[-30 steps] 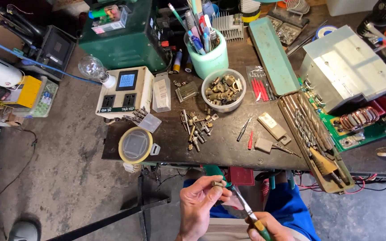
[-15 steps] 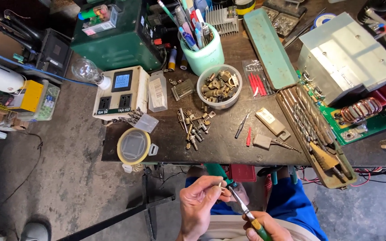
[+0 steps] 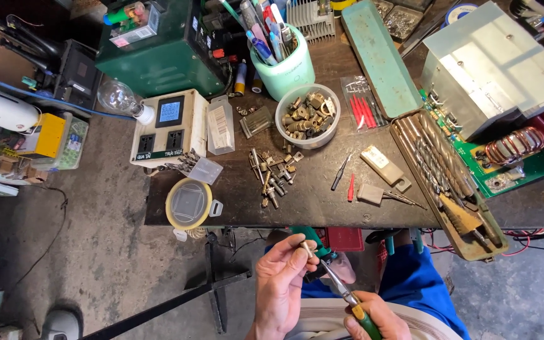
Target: The person is preparing small metal components by holding them with pliers and applying small white strips or insulation to them at a repair bench.
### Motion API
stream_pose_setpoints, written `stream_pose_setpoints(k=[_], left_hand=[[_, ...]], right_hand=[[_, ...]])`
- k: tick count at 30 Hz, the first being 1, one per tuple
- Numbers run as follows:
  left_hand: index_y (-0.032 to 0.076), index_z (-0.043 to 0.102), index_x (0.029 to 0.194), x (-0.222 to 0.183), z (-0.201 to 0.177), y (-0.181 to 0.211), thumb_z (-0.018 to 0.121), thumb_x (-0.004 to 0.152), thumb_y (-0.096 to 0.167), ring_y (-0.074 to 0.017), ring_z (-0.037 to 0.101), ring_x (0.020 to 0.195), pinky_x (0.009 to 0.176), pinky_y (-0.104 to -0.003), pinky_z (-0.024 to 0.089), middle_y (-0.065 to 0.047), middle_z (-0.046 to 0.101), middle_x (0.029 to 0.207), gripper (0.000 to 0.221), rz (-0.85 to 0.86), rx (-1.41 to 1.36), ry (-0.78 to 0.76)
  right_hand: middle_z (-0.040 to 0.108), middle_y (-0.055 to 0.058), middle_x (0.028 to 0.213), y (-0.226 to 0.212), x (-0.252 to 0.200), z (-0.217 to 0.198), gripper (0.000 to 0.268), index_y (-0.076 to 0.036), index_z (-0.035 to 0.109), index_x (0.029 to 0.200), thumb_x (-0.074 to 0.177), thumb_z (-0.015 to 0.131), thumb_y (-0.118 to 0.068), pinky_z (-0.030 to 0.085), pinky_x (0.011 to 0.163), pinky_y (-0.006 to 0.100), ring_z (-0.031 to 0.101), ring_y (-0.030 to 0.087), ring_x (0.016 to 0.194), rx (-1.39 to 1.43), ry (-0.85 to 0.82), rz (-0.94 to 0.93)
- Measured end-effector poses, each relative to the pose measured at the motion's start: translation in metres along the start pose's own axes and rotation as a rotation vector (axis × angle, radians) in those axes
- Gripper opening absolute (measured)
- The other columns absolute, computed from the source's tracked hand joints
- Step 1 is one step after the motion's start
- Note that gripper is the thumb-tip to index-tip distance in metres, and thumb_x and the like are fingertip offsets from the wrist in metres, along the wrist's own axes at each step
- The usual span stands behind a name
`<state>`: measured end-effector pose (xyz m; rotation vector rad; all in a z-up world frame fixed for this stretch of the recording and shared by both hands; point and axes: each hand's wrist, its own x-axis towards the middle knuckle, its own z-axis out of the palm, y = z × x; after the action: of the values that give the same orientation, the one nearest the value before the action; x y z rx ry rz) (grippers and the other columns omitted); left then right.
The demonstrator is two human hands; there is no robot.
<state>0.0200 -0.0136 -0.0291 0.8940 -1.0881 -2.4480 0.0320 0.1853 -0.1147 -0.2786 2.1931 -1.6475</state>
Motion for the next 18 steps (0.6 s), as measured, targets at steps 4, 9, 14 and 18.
stream_pose_setpoints(k=[4, 9, 14, 18], left_hand=[[-0.011, 0.071, 0.115, -0.005, 0.007, 0.003, 0.068, 0.090, -0.008, -0.0289, 0.071, 0.075, 0.067, -0.034, 0.060, -0.025, 0.074, 0.095, 0.026, 0.056, 0.068, -0.078], [-0.011, 0.072, 0.111, -0.009, 0.011, 0.000, 0.072, 0.087, -0.006, -0.0276, 0.073, 0.072, 0.066, -0.035, 0.063, -0.023, 0.076, 0.090, 0.024, 0.111, 0.163, -0.083], [-0.012, 0.073, 0.108, -0.012, 0.016, 0.001, 0.074, 0.086, -0.006, -0.0272, 0.073, 0.072, 0.067, -0.037, 0.065, -0.023, 0.076, 0.089, 0.023, 0.164, 0.251, -0.083], [-0.011, 0.073, 0.109, -0.013, 0.015, -0.001, 0.075, 0.086, -0.005, -0.0255, 0.073, 0.073, 0.067, -0.036, 0.065, -0.022, 0.077, 0.088, 0.024, 0.174, 0.270, -0.092]], right_hand=[[0.083, -0.007, 0.108, 0.004, 0.001, -0.001, 0.022, -0.017, 0.082, 0.083, 0.079, 0.079, -0.038, 0.053, 0.074, 0.023, 0.076, 0.008, 0.082, -0.027, -0.022, 0.074], [0.081, -0.006, 0.117, 0.018, 0.003, -0.005, 0.024, -0.019, 0.081, 0.092, 0.081, 0.078, -0.041, 0.053, 0.079, 0.024, 0.076, 0.008, 0.091, -0.026, -0.092, 0.035], [0.081, -0.008, 0.113, 0.016, 0.001, -0.005, 0.022, -0.020, 0.080, 0.088, 0.080, 0.080, -0.040, 0.052, 0.077, 0.023, 0.075, 0.007, 0.086, -0.053, -0.060, 0.016], [0.080, -0.006, 0.112, 0.023, 0.001, -0.002, 0.023, -0.019, 0.077, 0.085, 0.080, 0.079, -0.041, 0.051, 0.074, 0.023, 0.073, 0.007, 0.083, -0.063, -0.046, -0.029]])
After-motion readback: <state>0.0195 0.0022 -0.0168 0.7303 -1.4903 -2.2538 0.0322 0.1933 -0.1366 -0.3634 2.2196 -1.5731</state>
